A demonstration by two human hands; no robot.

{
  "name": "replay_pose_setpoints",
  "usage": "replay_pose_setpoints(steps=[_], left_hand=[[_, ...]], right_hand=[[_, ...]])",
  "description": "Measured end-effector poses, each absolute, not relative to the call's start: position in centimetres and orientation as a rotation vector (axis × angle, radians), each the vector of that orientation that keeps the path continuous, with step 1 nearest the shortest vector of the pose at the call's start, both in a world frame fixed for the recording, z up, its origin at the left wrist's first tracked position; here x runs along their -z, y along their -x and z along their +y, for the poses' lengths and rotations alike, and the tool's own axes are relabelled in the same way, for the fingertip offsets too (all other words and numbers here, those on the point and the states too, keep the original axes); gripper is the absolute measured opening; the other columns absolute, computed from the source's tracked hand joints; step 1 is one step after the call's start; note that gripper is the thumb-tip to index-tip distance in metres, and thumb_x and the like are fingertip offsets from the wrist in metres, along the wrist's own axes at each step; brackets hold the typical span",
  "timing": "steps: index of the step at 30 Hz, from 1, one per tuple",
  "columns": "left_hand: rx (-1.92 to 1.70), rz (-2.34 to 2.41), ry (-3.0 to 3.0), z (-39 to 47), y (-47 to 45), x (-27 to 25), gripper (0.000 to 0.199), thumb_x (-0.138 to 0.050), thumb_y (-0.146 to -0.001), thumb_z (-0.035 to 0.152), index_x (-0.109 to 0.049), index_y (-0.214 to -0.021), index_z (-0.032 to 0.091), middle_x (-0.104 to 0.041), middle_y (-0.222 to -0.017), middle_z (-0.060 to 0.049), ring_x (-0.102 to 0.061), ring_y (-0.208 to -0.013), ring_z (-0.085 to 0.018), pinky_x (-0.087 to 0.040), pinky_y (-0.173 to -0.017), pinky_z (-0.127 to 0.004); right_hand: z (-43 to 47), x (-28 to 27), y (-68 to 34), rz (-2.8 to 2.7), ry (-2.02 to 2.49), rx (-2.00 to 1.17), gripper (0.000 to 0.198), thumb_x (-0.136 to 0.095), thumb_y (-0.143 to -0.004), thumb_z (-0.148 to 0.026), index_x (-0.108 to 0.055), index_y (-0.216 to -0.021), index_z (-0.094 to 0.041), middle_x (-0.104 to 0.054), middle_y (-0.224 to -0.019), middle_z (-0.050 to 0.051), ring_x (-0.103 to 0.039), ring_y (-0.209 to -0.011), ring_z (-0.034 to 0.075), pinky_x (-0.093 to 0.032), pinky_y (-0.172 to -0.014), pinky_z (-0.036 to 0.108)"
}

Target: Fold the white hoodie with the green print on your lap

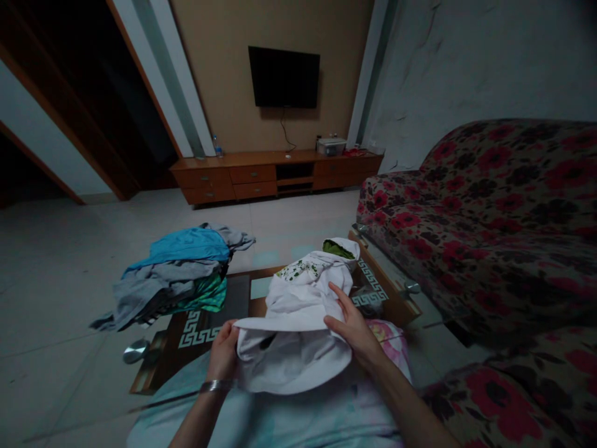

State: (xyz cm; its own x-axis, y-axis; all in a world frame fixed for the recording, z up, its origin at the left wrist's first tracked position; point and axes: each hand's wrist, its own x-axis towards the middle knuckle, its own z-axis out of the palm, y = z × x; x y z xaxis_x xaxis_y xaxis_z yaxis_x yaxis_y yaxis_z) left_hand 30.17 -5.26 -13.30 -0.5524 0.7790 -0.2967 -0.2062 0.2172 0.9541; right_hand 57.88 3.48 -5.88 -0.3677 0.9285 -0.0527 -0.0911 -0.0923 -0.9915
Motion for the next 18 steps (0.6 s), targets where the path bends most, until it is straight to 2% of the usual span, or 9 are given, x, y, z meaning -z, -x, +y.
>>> replay_pose_setpoints(steps=[4,9,12,15,18], left_hand=[[-1.486,1.667,-0.435,-5.5,-28.6,11.5,0.041,-0.066,-0.058,0.044,-0.054,-0.086,0.016,-0.061,-0.069,0.003,-0.056,-0.061,-0.014,-0.044,-0.056,-0.023],[-1.412,1.527,-0.353,-5.9,-28.4,9.3,0.034,-0.07,-0.057,0.036,-0.056,-0.08,0.015,-0.061,-0.063,0.004,-0.056,-0.055,-0.012,-0.043,-0.052,-0.022],[-1.334,1.437,-0.33,-6.0,-28.7,8.6,0.03,-0.073,-0.059,0.032,-0.057,-0.079,0.014,-0.063,-0.064,0.003,-0.057,-0.055,-0.012,-0.044,-0.052,-0.022],[-1.285,1.397,-0.319,-6.0,-28.9,9.0,0.024,-0.072,-0.062,0.028,-0.058,-0.075,0.014,-0.064,-0.065,0.001,-0.058,-0.057,-0.013,-0.046,-0.053,-0.023],[-1.277,1.438,-0.313,-6.2,-28.9,10.1,0.021,-0.071,-0.063,0.026,-0.058,-0.075,0.013,-0.064,-0.064,0.0,-0.059,-0.057,-0.013,-0.047,-0.055,-0.024]], right_hand=[[2.7,6.2,-59.6,-2.078,1.041,-1.266,0.06,-0.073,-0.063,-0.028,-0.058,-0.121,-0.028,-0.052,-0.116,0.005,-0.049,-0.112,0.024,-0.038,-0.099,0.038],[1.2,9.2,-60.2,-2.513,1.254,-0.723,0.07,-0.065,-0.064,-0.012,-0.05,-0.129,-0.03,-0.047,-0.12,0.008,-0.046,-0.112,0.027,-0.042,-0.091,0.035],[1.0,10.9,-59.9,-2.591,1.358,-0.43,0.063,-0.052,-0.073,-0.005,-0.048,-0.131,-0.029,-0.048,-0.123,0.012,-0.044,-0.115,0.029,-0.042,-0.09,0.037],[1.2,11.6,-59.9,-2.575,1.391,-0.309,0.053,-0.043,-0.078,-0.003,-0.055,-0.124,-0.027,-0.05,-0.123,0.013,-0.045,-0.113,0.027,-0.042,-0.089,0.038],[1.8,12.0,-60.0,-2.557,1.331,-0.367,0.044,-0.048,-0.073,-0.002,-0.062,-0.109,-0.023,-0.051,-0.122,0.01,-0.045,-0.111,0.025,-0.041,-0.09,0.036]])
